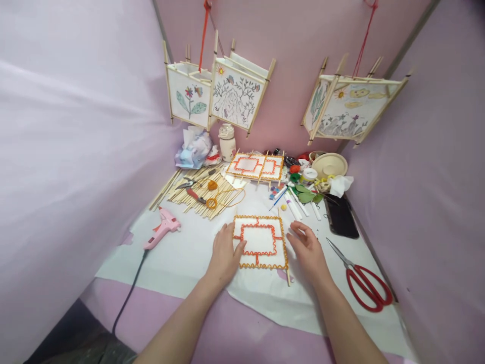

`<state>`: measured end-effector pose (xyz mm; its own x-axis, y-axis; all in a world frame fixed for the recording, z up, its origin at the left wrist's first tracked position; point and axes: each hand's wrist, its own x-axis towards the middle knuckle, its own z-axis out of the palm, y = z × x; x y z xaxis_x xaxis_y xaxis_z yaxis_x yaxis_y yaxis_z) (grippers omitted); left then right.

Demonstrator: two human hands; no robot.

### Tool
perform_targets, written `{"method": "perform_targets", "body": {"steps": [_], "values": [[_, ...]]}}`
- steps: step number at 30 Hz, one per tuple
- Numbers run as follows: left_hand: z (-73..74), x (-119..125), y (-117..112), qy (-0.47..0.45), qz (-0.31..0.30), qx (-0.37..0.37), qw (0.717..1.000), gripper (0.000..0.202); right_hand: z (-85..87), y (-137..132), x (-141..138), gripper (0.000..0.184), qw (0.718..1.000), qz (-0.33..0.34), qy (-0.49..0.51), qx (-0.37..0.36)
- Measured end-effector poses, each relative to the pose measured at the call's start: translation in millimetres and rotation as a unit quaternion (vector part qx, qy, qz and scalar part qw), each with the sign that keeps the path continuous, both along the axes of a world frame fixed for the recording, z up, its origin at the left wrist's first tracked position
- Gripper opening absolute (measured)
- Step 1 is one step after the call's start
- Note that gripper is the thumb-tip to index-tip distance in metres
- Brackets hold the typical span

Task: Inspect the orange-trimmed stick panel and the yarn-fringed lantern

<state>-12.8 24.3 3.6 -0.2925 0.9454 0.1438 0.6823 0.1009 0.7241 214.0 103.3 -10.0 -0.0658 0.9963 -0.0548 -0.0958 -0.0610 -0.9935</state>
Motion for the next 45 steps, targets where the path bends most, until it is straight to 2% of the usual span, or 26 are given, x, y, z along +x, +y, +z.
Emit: {"method": "perform_targets", "body": {"steps": [3,6,8,12,15,22,27,39,45], "values": [[-1.6,-3,-3,-0.077,0.006,0.017,0.997,0.054,7.2,-3,-1,0.042,0.993,0.026,0.081,-0.087],[-1.1,-8,-3,-0.216,0.020,0.037,0.975,0.049,15.0,-5,-2,0.042,0.983,0.028,0.140,-0.115],[-0.5,-10,-1,-0.337,0.031,0.065,0.939,0.045,20.3,-5,-1,0.041,0.977,0.018,0.177,-0.116],[3.7,-13,4,-0.545,0.051,0.079,0.833,0.049,29.1,-2,3,0.034,0.962,0.007,0.250,-0.112],[8.5,-14,5,-0.613,0.063,0.066,0.785,0.054,31.3,1,6,0.030,0.949,0.009,0.290,-0.121],[11.8,-16,5,-0.688,0.011,0.026,0.725,0.054,30.0,4,8,0.025,0.923,0.001,0.346,-0.169],[10.0,-19,5,-0.712,-0.007,0.012,0.702,0.049,28.8,6,9,0.024,0.910,0.004,0.371,-0.187],[13.0,-22,2,-0.720,-0.019,-0.012,0.694,0.048,17.5,10,13,0.021,0.893,0.013,0.396,-0.215],[13.2,-21,0,-0.723,-0.019,-0.015,0.690,0.048,18.9,10,13,0.021,0.885,-0.002,0.398,-0.241]]}}
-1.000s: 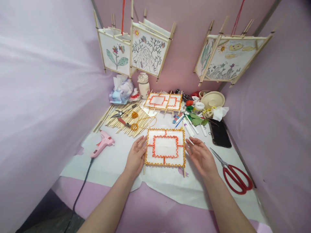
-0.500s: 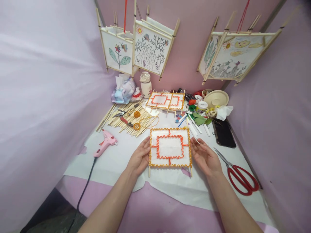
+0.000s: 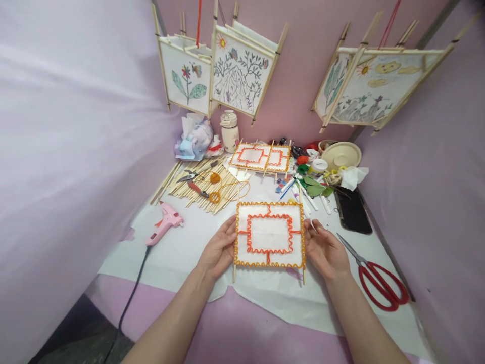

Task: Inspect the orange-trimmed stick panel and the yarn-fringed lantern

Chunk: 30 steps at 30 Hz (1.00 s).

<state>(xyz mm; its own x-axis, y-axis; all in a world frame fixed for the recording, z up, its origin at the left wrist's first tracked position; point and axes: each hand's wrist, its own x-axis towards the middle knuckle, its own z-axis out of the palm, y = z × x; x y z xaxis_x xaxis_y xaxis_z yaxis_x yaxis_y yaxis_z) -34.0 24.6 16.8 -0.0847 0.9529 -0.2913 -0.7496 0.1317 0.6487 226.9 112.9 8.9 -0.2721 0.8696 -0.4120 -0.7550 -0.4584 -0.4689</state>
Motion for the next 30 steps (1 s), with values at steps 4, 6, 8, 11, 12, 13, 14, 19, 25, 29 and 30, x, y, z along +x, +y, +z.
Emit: {"method": "perform_targets", "body": {"steps": [4,6,8,11,12,13,14,19,25,29,30], "values": [[0.1,0.5,-1.0,-0.016,-0.011,0.002,1.000,0.048,1.5,-1.0,-0.4,0.020,1.000,0.008,0.010,0.014],[0.8,1.0,-1.5,-0.029,-0.013,0.003,0.999,0.048,1.8,-1.3,-0.6,0.021,1.000,0.008,0.015,0.018],[2.0,2.0,-2.1,-0.034,-0.016,0.003,0.999,0.048,2.1,-1.5,-0.8,0.022,1.000,0.008,0.019,0.014],[4.1,3.9,-3.1,-0.027,-0.027,0.004,0.999,0.048,2.5,-1.6,-0.9,0.022,0.999,0.016,0.028,0.016],[4.6,4.5,-3.4,-0.023,-0.031,0.004,0.999,0.048,2.6,-1.7,-0.8,0.022,0.999,0.020,0.030,0.019],[4.8,5.0,-3.8,-0.021,-0.034,0.004,0.999,0.048,2.6,-1.7,-0.8,0.022,0.999,0.024,0.033,0.020],[4.8,5.4,-4.1,-0.021,-0.035,0.004,0.999,0.048,2.5,-1.8,-0.8,0.023,0.999,0.025,0.036,0.020],[2.3,7.0,-5.3,-0.018,-0.041,0.003,0.999,0.045,1.4,-2.3,-0.9,0.025,0.999,0.027,0.033,0.024],[1.1,7.8,-5.0,-0.029,-0.042,0.002,0.999,0.044,1.7,-2.8,-1.3,0.022,0.999,0.016,0.027,0.018],[1.3,7.5,-5.1,-0.035,-0.042,0.002,0.998,0.044,0.4,-2.7,-1.0,0.021,1.000,0.008,0.025,0.016],[1.2,7.5,-5.2,-0.034,-0.041,0.002,0.999,0.044,-0.1,-2.6,-0.8,0.022,0.999,0.012,0.025,0.021]]}}
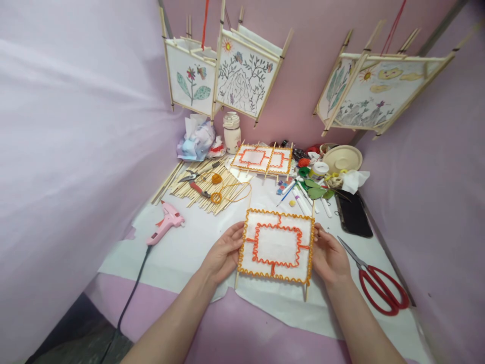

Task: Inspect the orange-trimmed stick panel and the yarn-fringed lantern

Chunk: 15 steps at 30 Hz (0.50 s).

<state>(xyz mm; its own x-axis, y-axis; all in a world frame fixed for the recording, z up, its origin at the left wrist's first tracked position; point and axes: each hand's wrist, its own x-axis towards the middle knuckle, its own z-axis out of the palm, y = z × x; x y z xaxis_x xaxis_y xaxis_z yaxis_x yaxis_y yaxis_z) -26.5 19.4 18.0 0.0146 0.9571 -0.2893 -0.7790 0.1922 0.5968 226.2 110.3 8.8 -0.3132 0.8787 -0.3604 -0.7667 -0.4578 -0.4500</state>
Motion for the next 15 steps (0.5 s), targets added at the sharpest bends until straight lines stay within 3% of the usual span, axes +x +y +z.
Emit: {"method": "perform_targets", "body": {"steps": [10,15], "values": [[0.1,1.2,-0.3,0.007,-0.006,-0.010,1.000,0.042,-2.5,0.9,1.7,0.025,0.999,0.023,-0.012,0.038],[3.0,1.3,0.1,-0.008,-0.005,-0.014,1.000,0.042,-1.7,1.0,0.5,0.024,1.000,0.005,0.003,0.005]]}}
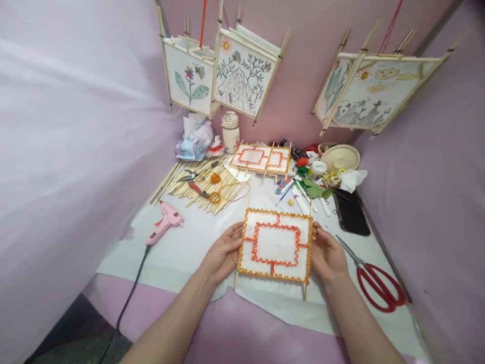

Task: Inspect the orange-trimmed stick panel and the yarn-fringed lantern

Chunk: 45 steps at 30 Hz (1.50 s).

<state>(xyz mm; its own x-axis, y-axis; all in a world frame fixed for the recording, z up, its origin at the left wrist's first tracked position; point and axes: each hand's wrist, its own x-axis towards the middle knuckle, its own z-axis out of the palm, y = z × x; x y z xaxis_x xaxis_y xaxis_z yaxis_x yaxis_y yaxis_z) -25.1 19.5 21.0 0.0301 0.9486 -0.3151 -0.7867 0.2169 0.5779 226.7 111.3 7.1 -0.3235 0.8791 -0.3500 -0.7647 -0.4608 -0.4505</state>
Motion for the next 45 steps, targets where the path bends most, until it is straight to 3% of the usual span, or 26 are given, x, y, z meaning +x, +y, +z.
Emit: {"method": "perform_targets", "body": {"steps": [45], "values": [[5.0,-1.8,-0.8,-0.022,-0.009,-0.011,1.000,0.040,7.3,-1.4,-5.4,0.022,0.999,-0.012,-0.001,-0.033]]}}
